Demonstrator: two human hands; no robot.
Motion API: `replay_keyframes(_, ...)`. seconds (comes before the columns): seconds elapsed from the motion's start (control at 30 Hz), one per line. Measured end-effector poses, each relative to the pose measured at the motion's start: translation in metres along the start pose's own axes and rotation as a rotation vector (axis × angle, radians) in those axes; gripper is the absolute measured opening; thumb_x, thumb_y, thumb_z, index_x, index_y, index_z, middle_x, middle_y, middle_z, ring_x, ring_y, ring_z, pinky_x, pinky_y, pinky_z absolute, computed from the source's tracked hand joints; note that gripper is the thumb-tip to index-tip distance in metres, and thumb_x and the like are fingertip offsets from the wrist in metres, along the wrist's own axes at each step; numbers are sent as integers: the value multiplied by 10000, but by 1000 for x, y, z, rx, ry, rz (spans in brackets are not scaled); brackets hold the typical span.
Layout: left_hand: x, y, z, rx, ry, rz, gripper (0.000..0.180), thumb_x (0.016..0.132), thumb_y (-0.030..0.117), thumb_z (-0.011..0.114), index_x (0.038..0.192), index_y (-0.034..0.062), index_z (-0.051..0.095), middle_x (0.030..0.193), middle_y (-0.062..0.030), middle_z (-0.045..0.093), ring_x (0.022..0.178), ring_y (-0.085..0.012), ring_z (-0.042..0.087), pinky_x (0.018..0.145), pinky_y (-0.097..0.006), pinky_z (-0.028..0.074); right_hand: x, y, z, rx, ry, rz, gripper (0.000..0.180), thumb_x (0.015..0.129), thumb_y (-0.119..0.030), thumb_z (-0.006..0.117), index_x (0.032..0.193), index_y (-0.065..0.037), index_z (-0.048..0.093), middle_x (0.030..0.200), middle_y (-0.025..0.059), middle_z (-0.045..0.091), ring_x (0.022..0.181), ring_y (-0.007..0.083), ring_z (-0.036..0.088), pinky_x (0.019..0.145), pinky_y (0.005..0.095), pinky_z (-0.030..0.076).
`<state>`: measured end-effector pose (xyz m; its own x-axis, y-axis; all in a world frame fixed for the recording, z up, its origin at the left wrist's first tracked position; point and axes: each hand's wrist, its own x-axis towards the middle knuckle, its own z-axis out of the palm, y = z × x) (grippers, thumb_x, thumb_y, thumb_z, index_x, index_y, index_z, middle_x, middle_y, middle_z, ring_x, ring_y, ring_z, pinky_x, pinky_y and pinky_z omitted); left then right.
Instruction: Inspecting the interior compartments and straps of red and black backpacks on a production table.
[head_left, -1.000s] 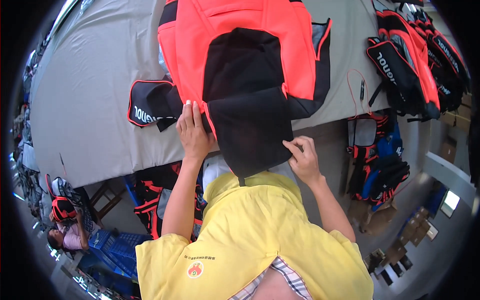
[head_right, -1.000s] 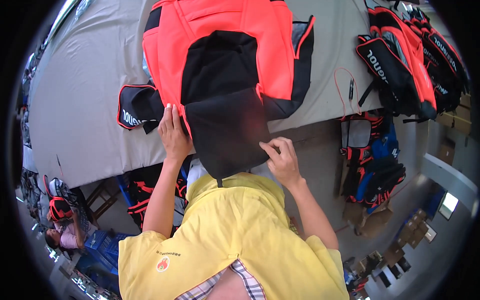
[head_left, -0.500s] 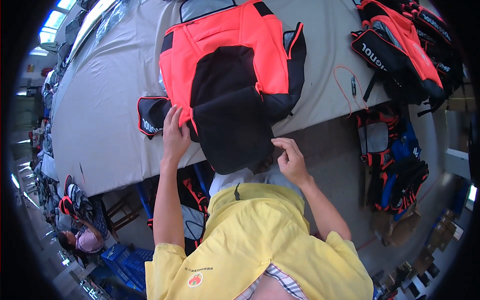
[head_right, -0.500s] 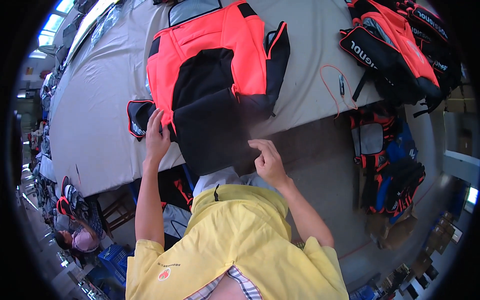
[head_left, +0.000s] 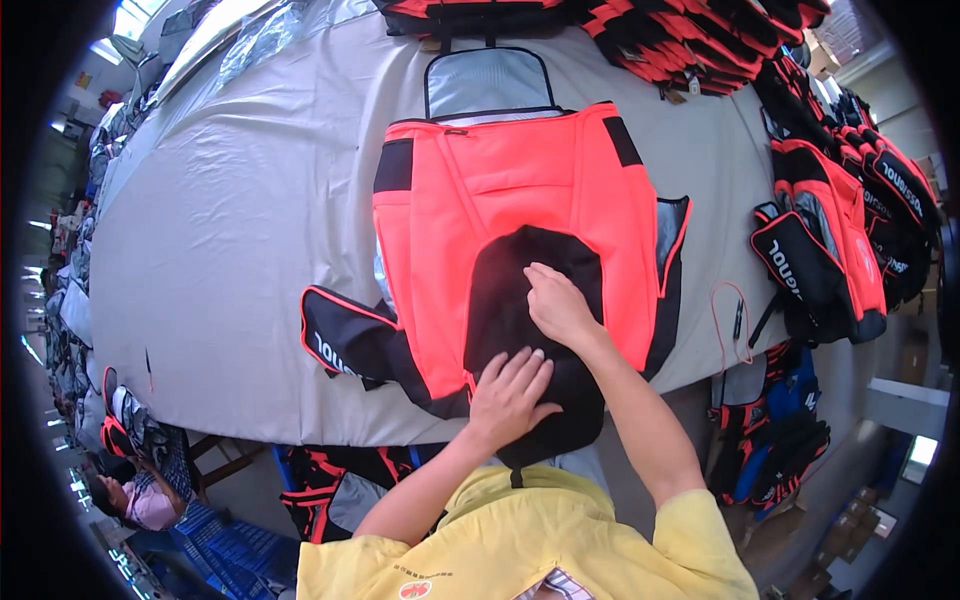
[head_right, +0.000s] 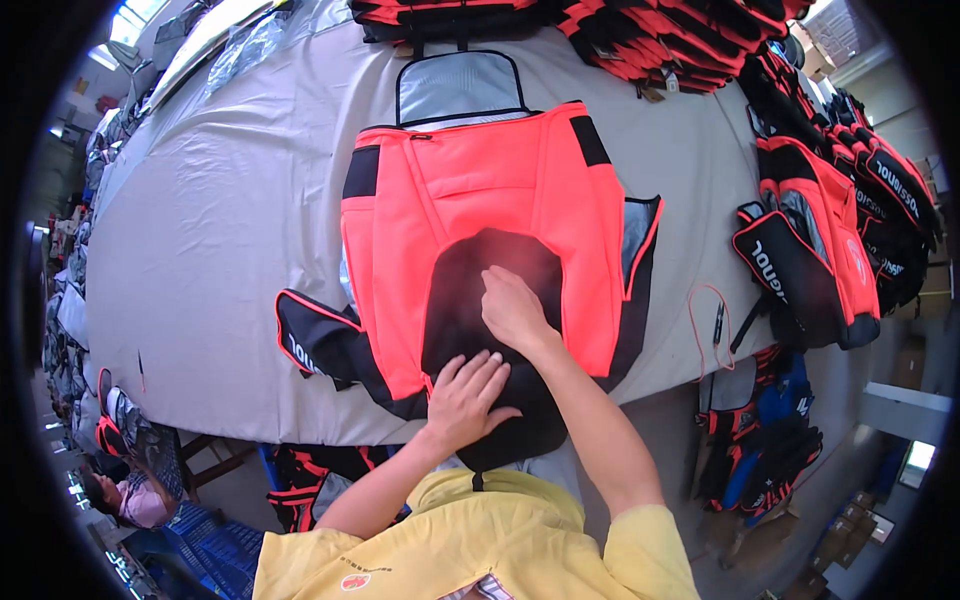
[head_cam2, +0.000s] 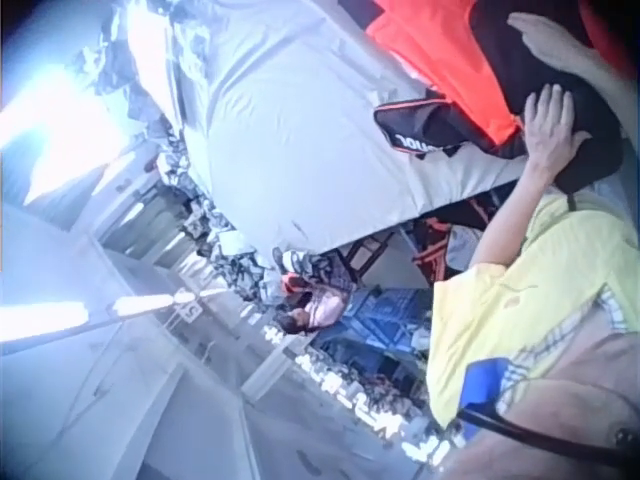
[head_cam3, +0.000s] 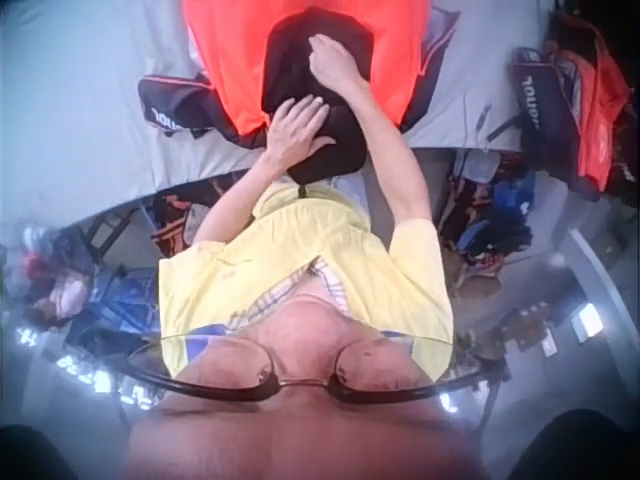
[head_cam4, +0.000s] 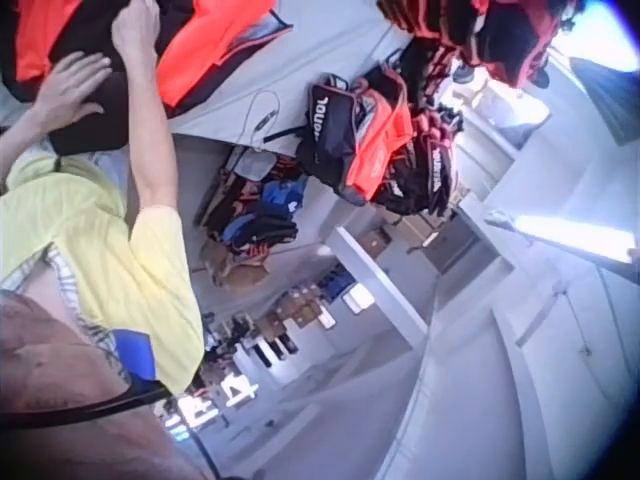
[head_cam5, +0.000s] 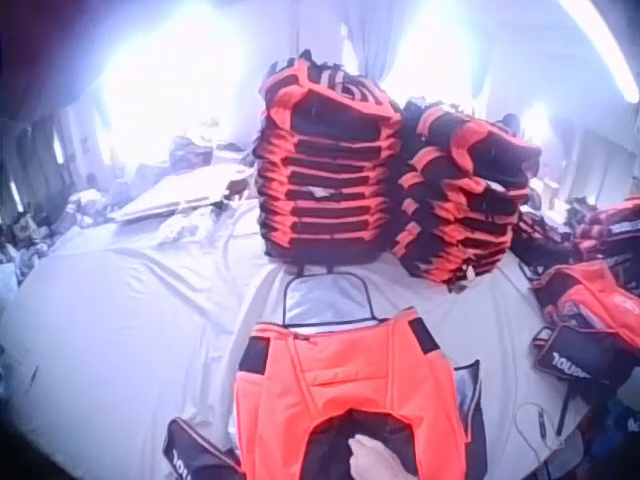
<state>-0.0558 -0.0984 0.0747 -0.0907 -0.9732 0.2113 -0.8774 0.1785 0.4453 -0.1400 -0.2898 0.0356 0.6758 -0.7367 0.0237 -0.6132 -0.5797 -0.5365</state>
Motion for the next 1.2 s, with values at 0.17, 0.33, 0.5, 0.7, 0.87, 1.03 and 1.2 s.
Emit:
replay_keyframes(0.17, -16, -11, 3, -38, -55, -88, 656, 872, 524, 785, 1361, 104, 663, 1441, -117, 660, 1359, -267, 612, 1127, -466, 445, 112, 29, 58, -48, -479, 203, 371, 955, -25, 494, 1247, 113, 678, 1324, 406, 627, 1310, 433, 635, 1062, 499, 550)
replay_keyframes(0.33, 0, -14, 11, -65, -29, -83, 622, 902, 527, 755, 1355, 111, 664, 1433, -107, 665, 1354, -254, 617, 1115, -458, 448, 169, 98, 88, 206, -533, 241, 297, 944, -93, 560, 1146, 63, 712, 1205, 393, 673, 1153, 460, 693, 947, 530, 586)
replay_keyframes(0.5, 14, -13, 26, -91, 20, -48, 643, 889, 559, 769, 1328, 97, 685, 1401, -94, 692, 1321, -236, 647, 1092, -454, 457, 124, 108, 52, 125, -463, 200, 247, 936, -175, 630, 1067, 0, 745, 1027, 360, 723, 962, 488, 744, 838, 574, 609)
replay_keyframes(0.7, -8, -21, 16, -117, -55, -71, 641, 880, 523, 774, 1327, 73, 683, 1303, -88, 697, 1200, -254, 652, 1056, -440, 452, -17, -46, 19, 53, -310, 223, 421, 1038, -287, 639, 1395, -64, 631, 982, 291, 748, 940, 501, 733, 827, 615, 579)
replay_keyframes(0.87, -18, -13, 12, 39, 62, -45, 666, 874, 538, 785, 1305, 39, 696, 1303, -104, 719, 1212, -258, 675, 1040, -432, 459, 62, -28, 50, -102, -154, -39, 282, 946, -74, 543, 1180, 40, 651, 1356, 319, 629, 1175, 486, 664, 979, 537, 570)
replay_keyframes(1.03, 40, 38, 43, -85, 178, 132, 674, 870, 550, 802, 1282, 24, 712, 1307, -127, 741, 1223, -267, 708, 1039, -429, 477, 131, 230, 102, -292, -211, 442, 354, 947, -145, 593, 1215, 15, 761, 1296, 309, 710, 1276, 430, 676, 1061, 533, 563)
replay_keyframes(1.2, -13, -5, 39, 38, 151, -5, 681, 862, 555, 804, 1301, 45, 704, 1296, -107, 738, 1206, -247, 703, 1032, -415, 473, 128, 78, 132, 201, -223, 261, 361, 948, -202, 630, 1211, 8, 759, 1186, 311, 737, 1154, 473, 717, 964, 565, 591)
